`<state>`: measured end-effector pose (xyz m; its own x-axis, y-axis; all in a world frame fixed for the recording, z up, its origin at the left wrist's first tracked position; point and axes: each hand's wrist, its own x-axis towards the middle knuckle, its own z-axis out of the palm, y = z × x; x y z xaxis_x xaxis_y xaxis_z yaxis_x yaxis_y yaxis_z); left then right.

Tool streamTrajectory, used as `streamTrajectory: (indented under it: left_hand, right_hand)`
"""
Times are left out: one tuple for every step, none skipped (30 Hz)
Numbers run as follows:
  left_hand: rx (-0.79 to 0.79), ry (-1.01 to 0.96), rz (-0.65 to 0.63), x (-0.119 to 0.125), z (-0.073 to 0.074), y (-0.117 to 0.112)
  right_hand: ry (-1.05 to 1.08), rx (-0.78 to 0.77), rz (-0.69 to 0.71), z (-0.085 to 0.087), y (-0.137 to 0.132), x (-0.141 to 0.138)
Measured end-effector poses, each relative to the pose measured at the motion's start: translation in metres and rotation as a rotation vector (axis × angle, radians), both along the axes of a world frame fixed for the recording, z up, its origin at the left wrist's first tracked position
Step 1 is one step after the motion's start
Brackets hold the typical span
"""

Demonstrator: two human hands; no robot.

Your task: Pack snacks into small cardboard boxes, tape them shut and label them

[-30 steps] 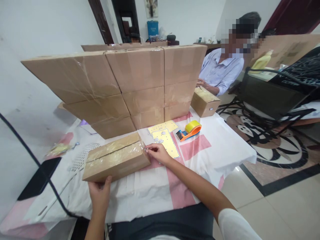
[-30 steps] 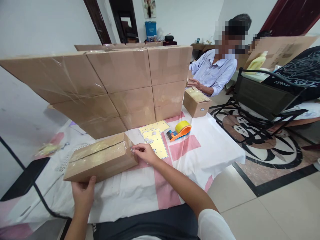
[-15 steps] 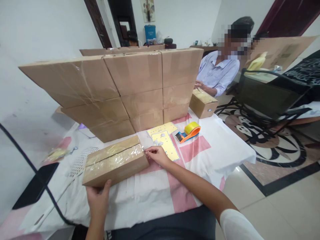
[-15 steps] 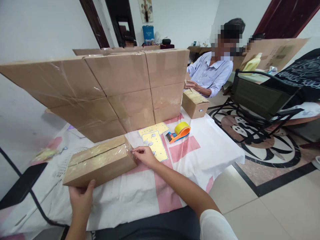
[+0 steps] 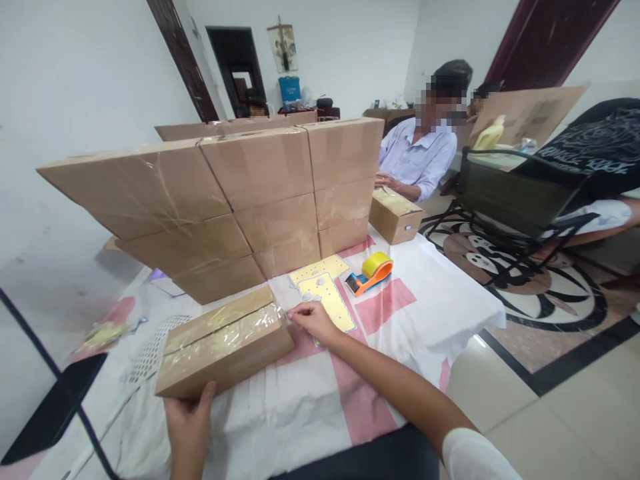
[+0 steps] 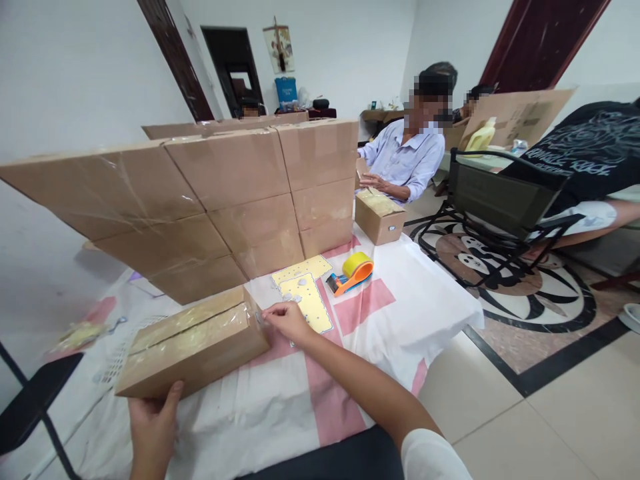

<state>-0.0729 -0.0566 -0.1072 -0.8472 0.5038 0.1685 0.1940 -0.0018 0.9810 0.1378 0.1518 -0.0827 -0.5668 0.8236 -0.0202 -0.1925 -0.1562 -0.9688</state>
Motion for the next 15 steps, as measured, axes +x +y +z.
streamTrajectory:
  left_hand:
    - [0.004,-0.003,0.000,-0.0008,-0.0004,-0.0003]
    - [0.003,-0.009,0.000,-0.0016,-0.0007,-0.0008]
    - [-0.002,-0.019,-0.001,-0.0023,-0.0009,-0.0013]
    - [-0.007,-0.030,0.002,-0.0028,-0.0007,-0.0017]
    - [-0.013,-0.043,0.005,-0.0031,-0.0003,-0.0019]
    - [-0.017,-0.052,0.011,-0.0031,0.0002,-0.0020]
    - [-0.019,-0.058,0.018,-0.0030,0.0007,-0.0020]
    - [-0.018,-0.057,0.020,-0.0030,0.0011,-0.0019]
    - [-0.013,-0.049,0.021,-0.0030,0.0011,-0.0018]
    - [-0.011,-0.039,0.019,-0.0033,0.0008,-0.0017]
    - [-0.010,-0.030,0.019,-0.0039,0.0000,-0.0018]
    - [-0.013,-0.024,0.018,-0.0046,-0.0011,-0.0019]
    - [-0.019,-0.020,0.019,-0.0055,-0.0024,-0.0022]
    - [-0.026,-0.020,0.023,-0.0065,-0.0037,-0.0026]
    - [-0.030,-0.023,0.026,-0.0074,-0.0049,-0.0030]
  right_hand:
    - [0.000,-0.013,0.048,-0.0007,-0.0006,0.0000]
    - [-0.003,-0.025,0.096,-0.0014,-0.0012,-0.0001]
    - [-0.005,-0.030,0.127,-0.0021,-0.0017,-0.0004]
    - [-0.009,-0.028,0.137,-0.0026,-0.0019,-0.0007]
    - [-0.013,-0.018,0.132,-0.0029,-0.0020,-0.0010]
    - [-0.014,-0.005,0.121,-0.0031,-0.0019,-0.0013]
    - [-0.014,0.007,0.109,-0.0031,-0.0018,-0.0015]
    - [-0.015,0.018,0.098,-0.0030,-0.0016,-0.0016]
    - [-0.021,0.028,0.092,-0.0029,-0.0016,-0.0015]
    - [-0.031,0.037,0.088,-0.0028,-0.0017,-0.0014]
    - [-0.044,0.045,0.083,-0.0028,-0.0019,-0.0011]
    - [-0.057,0.053,0.080,-0.0028,-0.0021,-0.0009]
    - [-0.067,0.061,0.075,-0.0029,-0.0024,-0.0006]
    - [-0.074,0.069,0.072,-0.0030,-0.0027,-0.0002]
    - [-0.077,0.078,0.071,-0.0030,-0.0030,0.0001]
